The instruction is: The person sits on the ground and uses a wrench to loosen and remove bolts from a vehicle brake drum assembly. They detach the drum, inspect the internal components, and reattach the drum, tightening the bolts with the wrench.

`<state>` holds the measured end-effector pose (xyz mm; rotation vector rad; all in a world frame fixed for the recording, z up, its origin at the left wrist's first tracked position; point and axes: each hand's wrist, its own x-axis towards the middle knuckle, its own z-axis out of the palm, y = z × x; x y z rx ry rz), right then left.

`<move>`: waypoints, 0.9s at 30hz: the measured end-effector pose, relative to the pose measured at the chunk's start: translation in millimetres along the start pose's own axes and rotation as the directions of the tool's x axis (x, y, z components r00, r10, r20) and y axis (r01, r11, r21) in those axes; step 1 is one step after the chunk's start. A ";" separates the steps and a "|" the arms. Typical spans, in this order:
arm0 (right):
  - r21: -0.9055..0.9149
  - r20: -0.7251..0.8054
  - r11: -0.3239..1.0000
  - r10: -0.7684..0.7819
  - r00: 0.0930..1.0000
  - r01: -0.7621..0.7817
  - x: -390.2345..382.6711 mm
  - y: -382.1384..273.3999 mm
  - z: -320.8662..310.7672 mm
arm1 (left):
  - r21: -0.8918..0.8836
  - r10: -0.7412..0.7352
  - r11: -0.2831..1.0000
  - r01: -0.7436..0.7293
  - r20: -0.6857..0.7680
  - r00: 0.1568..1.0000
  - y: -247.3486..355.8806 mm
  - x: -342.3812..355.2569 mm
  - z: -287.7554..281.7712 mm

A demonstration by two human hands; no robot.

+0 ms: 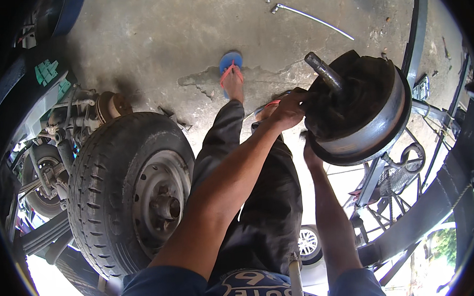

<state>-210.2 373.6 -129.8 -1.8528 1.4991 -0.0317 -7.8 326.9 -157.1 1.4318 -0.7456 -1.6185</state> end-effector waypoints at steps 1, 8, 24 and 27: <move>0.144 0.222 0.955 0.224 0.949 -0.260 -12.8 -27.0 -30.0 | 0.003 -0.011 1.000 0.011 -0.002 1.000 0.2 -0.2 -0.2; 0.733 0.651 0.008 0.279 0.706 -0.680 -22.0 -87.9 -160.4 | -0.047 -0.020 0.999 0.021 0.024 1.000 -0.1 0.7 -2.3; 0.703 0.693 -0.044 0.264 0.670 -0.710 -34.7 -93.2 -163.0 | 0.007 -0.056 0.998 0.055 0.031 0.998 12.1 2.5 -4.1; 0.572 0.696 0.375 0.250 0.673 -0.730 -27.4 -53.8 -121.0 | 0.027 -0.052 0.998 0.051 0.031 0.998 13.3 3.9 -3.9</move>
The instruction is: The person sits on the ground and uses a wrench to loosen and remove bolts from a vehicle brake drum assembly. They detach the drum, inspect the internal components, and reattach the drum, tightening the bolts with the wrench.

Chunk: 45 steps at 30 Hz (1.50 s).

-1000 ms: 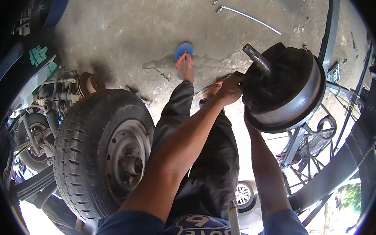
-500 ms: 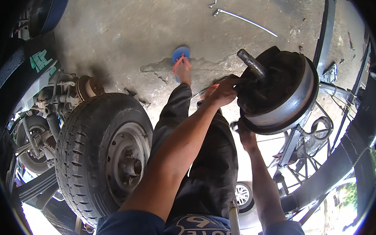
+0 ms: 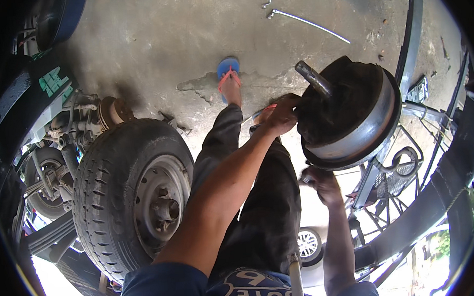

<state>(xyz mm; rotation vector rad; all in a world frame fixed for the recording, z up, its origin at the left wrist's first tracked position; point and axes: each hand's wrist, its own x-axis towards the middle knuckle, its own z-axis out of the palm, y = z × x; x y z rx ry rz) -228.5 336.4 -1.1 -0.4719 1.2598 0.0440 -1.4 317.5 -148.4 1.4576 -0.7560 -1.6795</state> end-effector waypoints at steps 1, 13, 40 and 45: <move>-0.125 -0.094 0.992 0.004 0.996 -0.016 27.8 26.0 -5.3 | -0.001 -0.023 1.000 0.023 0.002 1.000 -0.8 -0.3 0.5; 0.337 -0.189 0.936 -0.034 0.981 0.098 -27.5 6.5 18.0 | -0.047 0.013 0.999 -0.013 -0.016 1.000 -15.9 -0.4 4.2; -0.577 -0.134 0.730 -0.526 0.840 0.365 159.9 135.5 -31.5 | 0.011 0.058 0.998 -0.057 -0.016 0.998 -19.9 2.6 1.4; -0.495 -0.234 0.857 -0.293 0.927 0.145 44.8 38.7 21.9 | 0.030 -0.038 0.999 0.038 -0.007 0.999 -10.6 0.6 1.4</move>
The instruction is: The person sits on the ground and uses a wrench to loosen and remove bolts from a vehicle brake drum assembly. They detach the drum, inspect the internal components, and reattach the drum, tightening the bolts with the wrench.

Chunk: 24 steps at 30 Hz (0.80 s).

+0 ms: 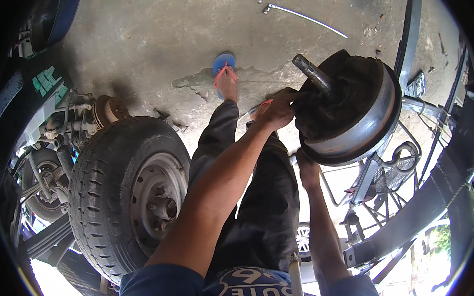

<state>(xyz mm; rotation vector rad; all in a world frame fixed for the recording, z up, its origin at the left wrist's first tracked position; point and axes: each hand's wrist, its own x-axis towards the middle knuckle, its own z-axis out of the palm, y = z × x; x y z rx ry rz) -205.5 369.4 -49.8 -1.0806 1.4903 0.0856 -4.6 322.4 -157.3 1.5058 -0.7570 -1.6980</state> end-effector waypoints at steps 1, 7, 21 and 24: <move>0.403 -0.032 0.854 0.372 0.928 -0.329 -29.1 -31.7 -13.6 | -0.041 -0.018 0.999 0.018 0.004 1.000 3.3 -1.4 -0.1; 0.371 0.272 0.912 0.074 0.960 -0.176 -1.9 -9.5 -31.1 | -0.073 0.126 0.989 -0.132 -0.073 0.989 5.0 -1.0 -0.1; 0.728 0.323 0.628 0.040 0.946 -0.276 -45.1 -41.6 -49.1 | -0.051 0.064 0.997 -0.064 -0.010 0.998 0.7 0.9 1.2; 0.113 0.179 0.990 -0.101 0.979 0.082 10.3 11.0 -27.6 | -0.040 0.077 0.996 -0.077 -0.002 0.997 -0.9 0.6 0.4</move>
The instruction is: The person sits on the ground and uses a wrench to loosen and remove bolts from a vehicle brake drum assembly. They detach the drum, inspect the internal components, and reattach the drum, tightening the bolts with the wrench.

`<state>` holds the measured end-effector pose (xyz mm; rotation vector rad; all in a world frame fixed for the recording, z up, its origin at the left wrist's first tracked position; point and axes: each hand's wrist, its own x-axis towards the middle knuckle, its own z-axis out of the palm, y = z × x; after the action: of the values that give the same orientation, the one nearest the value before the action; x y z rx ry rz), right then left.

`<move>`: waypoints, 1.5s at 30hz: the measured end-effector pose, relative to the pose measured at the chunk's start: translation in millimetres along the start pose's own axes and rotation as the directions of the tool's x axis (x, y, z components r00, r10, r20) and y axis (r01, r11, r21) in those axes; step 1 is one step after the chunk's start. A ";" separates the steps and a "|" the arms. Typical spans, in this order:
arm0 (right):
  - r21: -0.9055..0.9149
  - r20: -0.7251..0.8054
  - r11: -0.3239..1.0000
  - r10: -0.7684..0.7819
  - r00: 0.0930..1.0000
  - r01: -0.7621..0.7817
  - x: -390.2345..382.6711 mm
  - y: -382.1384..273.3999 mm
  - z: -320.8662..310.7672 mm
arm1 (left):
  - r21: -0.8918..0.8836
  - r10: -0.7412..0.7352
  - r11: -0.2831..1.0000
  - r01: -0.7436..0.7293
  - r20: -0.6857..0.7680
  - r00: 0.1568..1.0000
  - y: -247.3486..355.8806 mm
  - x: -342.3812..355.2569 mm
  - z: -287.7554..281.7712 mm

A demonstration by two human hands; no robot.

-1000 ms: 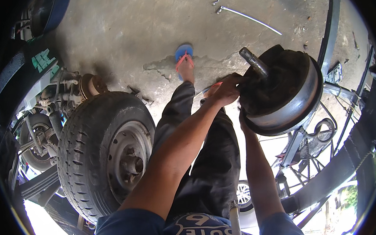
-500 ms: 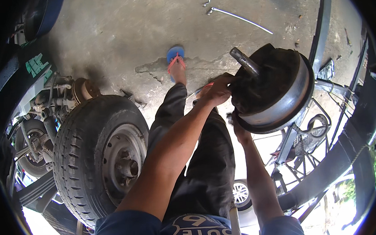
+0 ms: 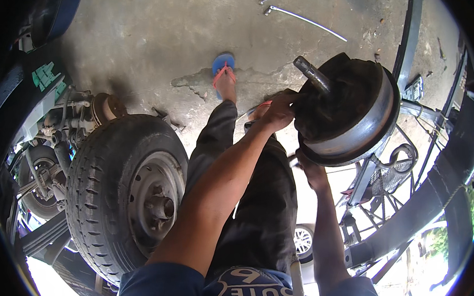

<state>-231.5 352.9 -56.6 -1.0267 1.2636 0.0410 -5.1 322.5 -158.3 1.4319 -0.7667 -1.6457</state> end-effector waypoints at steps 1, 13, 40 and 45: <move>-0.235 -0.086 0.945 -0.251 0.964 0.225 23.2 30.9 6.6 | -0.012 0.016 1.000 -0.017 -0.025 1.000 -1.1 -0.3 0.1; 0.592 -0.037 0.759 0.361 0.932 -0.270 -59.6 -78.1 11.5 | -0.005 -0.019 1.000 0.019 -0.018 1.000 2.0 -0.5 1.2; -0.304 -0.183 0.926 -0.289 0.940 0.225 73.4 70.7 22.1 | 0.002 0.004 1.000 -0.004 0.005 1.000 -3.3 0.7 -4.5; 0.503 -0.110 0.815 0.391 0.914 -0.288 -46.0 -46.1 24.7 | 0.049 -0.031 0.998 0.033 -0.040 0.999 -2.9 -1.7 -0.5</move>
<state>-204.4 364.9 6.4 -0.3695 1.5430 -0.1034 -5.0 325.5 -160.0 1.5141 -0.7709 -1.6283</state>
